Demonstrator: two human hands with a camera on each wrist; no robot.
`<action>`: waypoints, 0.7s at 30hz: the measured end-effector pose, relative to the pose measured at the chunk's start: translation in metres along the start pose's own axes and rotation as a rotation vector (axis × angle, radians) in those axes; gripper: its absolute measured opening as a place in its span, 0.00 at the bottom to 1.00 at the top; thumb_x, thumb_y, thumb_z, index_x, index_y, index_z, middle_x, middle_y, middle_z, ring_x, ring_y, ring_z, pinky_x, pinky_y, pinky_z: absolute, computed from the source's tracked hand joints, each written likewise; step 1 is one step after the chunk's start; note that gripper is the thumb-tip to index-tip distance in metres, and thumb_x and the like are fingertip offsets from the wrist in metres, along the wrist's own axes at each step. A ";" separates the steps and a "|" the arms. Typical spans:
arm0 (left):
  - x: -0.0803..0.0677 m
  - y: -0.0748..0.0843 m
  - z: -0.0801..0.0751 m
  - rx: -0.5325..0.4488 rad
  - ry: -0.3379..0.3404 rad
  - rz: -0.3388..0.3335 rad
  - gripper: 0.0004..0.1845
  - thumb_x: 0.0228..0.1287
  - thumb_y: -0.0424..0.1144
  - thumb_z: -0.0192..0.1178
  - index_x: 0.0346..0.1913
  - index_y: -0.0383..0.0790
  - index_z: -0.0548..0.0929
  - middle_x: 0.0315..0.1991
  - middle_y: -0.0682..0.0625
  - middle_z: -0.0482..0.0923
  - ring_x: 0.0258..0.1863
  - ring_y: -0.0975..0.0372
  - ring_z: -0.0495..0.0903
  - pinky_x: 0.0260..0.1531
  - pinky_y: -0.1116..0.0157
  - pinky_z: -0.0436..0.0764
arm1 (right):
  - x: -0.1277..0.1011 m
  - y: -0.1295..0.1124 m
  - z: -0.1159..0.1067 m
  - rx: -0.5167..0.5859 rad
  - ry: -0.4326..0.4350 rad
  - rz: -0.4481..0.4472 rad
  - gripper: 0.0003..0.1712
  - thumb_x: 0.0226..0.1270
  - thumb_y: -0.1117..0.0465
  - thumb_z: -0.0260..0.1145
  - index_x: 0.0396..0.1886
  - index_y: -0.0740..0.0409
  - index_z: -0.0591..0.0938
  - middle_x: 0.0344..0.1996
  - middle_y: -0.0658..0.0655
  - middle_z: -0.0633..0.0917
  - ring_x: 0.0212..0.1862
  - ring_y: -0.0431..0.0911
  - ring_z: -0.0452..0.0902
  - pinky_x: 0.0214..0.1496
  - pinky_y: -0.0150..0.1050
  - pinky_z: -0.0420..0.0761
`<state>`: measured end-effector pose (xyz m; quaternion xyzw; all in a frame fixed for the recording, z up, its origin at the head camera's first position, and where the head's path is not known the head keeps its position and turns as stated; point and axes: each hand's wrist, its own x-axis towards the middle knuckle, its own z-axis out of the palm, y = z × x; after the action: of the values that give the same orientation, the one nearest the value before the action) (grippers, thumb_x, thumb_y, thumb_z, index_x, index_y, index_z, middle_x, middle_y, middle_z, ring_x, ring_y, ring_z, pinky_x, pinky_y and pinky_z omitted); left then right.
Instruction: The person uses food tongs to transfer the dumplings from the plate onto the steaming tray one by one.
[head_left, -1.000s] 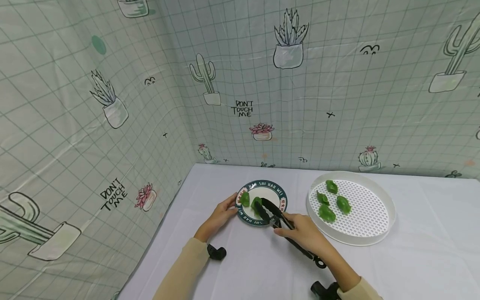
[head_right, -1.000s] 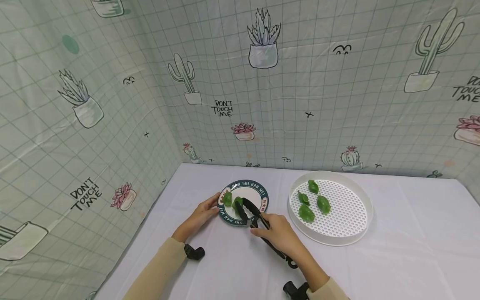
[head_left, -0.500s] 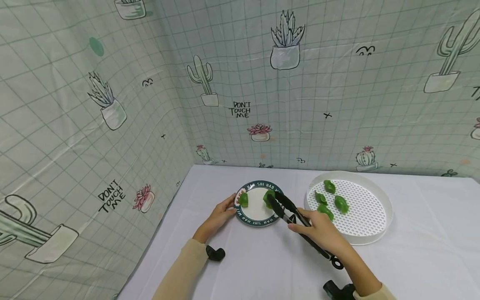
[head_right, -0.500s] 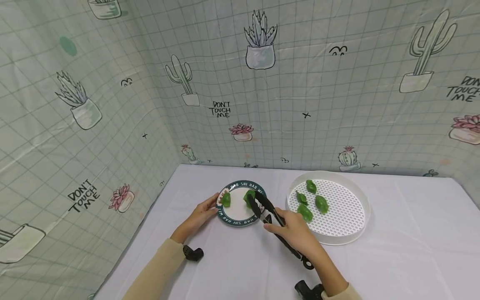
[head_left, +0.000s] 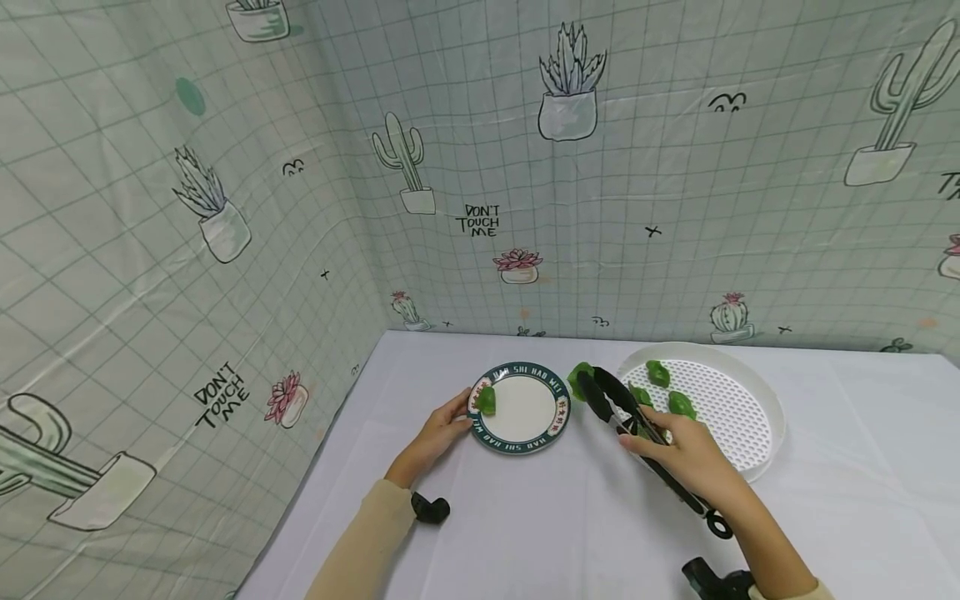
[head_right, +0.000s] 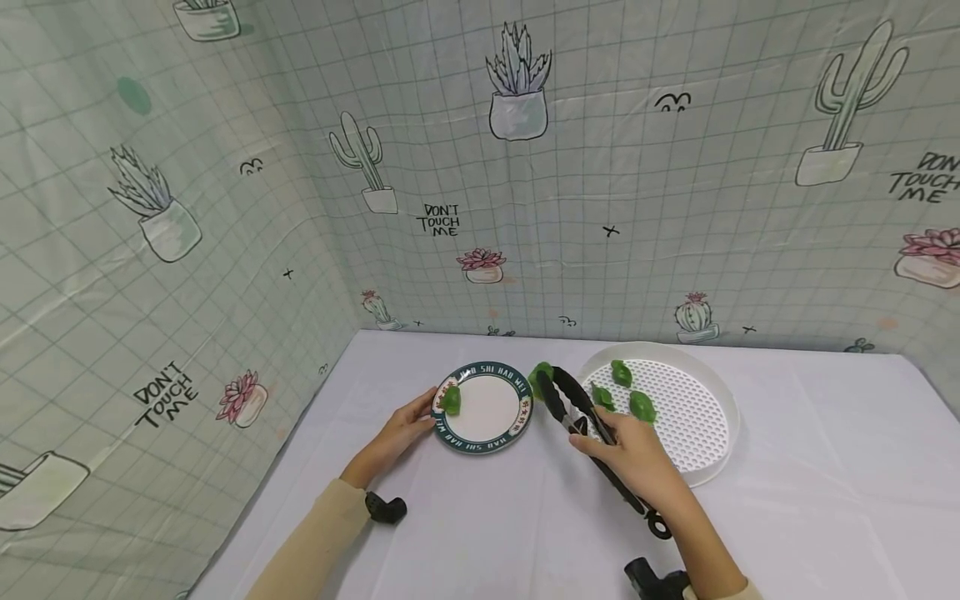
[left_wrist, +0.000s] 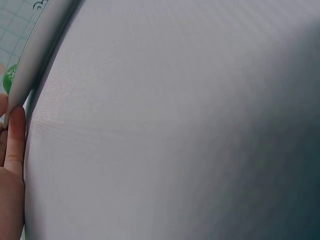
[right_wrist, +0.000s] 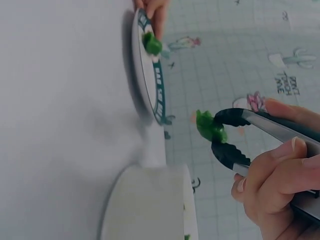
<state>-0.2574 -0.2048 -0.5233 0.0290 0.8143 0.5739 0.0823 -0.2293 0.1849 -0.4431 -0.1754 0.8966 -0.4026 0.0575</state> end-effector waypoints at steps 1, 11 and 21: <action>0.000 0.000 0.000 -0.002 0.003 -0.001 0.33 0.73 0.30 0.52 0.77 0.34 0.56 0.75 0.38 0.59 0.75 0.48 0.54 0.73 0.50 0.52 | -0.001 0.002 -0.003 -0.009 0.008 0.000 0.44 0.67 0.45 0.68 0.66 0.78 0.70 0.61 0.77 0.74 0.52 0.61 0.75 0.43 0.50 0.77; 0.000 -0.001 0.001 -0.018 0.009 0.034 0.32 0.72 0.27 0.52 0.76 0.30 0.58 0.73 0.34 0.61 0.72 0.44 0.60 0.72 0.48 0.54 | -0.008 0.030 -0.035 -0.079 0.053 0.034 0.43 0.69 0.45 0.66 0.66 0.79 0.68 0.56 0.80 0.76 0.54 0.71 0.74 0.48 0.63 0.77; 0.000 0.000 0.002 -0.037 0.023 0.018 0.32 0.72 0.28 0.53 0.76 0.30 0.57 0.75 0.37 0.59 0.75 0.46 0.55 0.72 0.48 0.54 | -0.015 0.059 -0.067 -0.164 0.050 0.109 0.48 0.71 0.43 0.63 0.67 0.83 0.64 0.45 0.79 0.80 0.35 0.56 0.73 0.31 0.46 0.73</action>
<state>-0.2572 -0.2024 -0.5237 0.0283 0.8042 0.5898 0.0683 -0.2480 0.2737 -0.4424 -0.1202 0.9358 -0.3286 0.0423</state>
